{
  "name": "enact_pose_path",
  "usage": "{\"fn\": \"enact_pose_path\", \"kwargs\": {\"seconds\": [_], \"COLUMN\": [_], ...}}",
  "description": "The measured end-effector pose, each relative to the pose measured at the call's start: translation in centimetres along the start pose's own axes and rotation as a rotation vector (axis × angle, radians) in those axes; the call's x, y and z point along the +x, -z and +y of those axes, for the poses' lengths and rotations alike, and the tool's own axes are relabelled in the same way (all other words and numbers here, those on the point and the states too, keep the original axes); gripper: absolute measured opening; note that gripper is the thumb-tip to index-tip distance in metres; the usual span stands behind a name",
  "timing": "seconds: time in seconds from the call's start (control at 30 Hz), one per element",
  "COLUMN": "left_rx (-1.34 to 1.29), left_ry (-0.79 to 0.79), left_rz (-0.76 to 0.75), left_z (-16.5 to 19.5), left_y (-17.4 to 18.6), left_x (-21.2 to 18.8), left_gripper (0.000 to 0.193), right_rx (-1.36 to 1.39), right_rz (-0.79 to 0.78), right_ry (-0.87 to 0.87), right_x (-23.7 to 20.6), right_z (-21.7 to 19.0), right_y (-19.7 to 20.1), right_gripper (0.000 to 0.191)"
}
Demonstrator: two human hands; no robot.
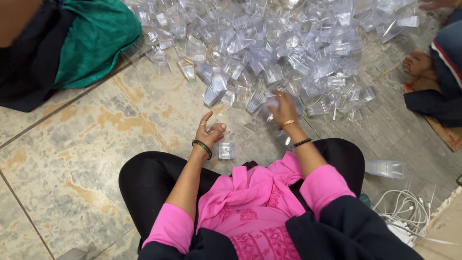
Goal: The person sits on the floor among a large pile of clear plastic cups and folds each cup flat by hand, pressing the sides together, then tosses the flattened cup aside and picks up the next cup, repeating this cycle continuously.
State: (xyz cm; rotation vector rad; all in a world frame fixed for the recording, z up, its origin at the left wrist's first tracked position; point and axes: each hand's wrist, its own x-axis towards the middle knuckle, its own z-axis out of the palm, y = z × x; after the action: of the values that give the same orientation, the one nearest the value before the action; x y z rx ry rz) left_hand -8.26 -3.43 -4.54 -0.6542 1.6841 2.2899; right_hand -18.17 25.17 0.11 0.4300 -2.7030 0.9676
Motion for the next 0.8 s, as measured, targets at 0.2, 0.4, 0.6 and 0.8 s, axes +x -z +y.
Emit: {"fn": "enact_pose_path", "kwargs": {"seconds": [0.2,0.4,0.6,0.8], "left_rx": [-0.156,-0.377,-0.399,-0.322], "left_ry": [0.061,0.063,0.104,0.088], "left_rz": [-0.203,-0.083,0.038,0.059], "left_z": [-0.1,0.9,2.2,2.4], "left_y": [-0.7,0.4,0.8,0.8], "left_x": [-0.7,-0.1,0.4,0.7], "left_gripper": [0.07,0.055,0.055,0.061], "right_rx": [0.554,0.471,-0.27,-0.405], "right_rz": [-0.385,-0.447,-0.097,-0.324], "right_ry": [-0.178,-0.056,-0.059,-0.158], "right_x": [-5.0,-0.4,9.9,11.4], "right_z": [-8.8,-9.9,-4.6,-4.2], "right_y": [-6.2,-6.8,-3.9,-3.9], "right_gripper": [0.051,0.043,0.044,0.057]}}
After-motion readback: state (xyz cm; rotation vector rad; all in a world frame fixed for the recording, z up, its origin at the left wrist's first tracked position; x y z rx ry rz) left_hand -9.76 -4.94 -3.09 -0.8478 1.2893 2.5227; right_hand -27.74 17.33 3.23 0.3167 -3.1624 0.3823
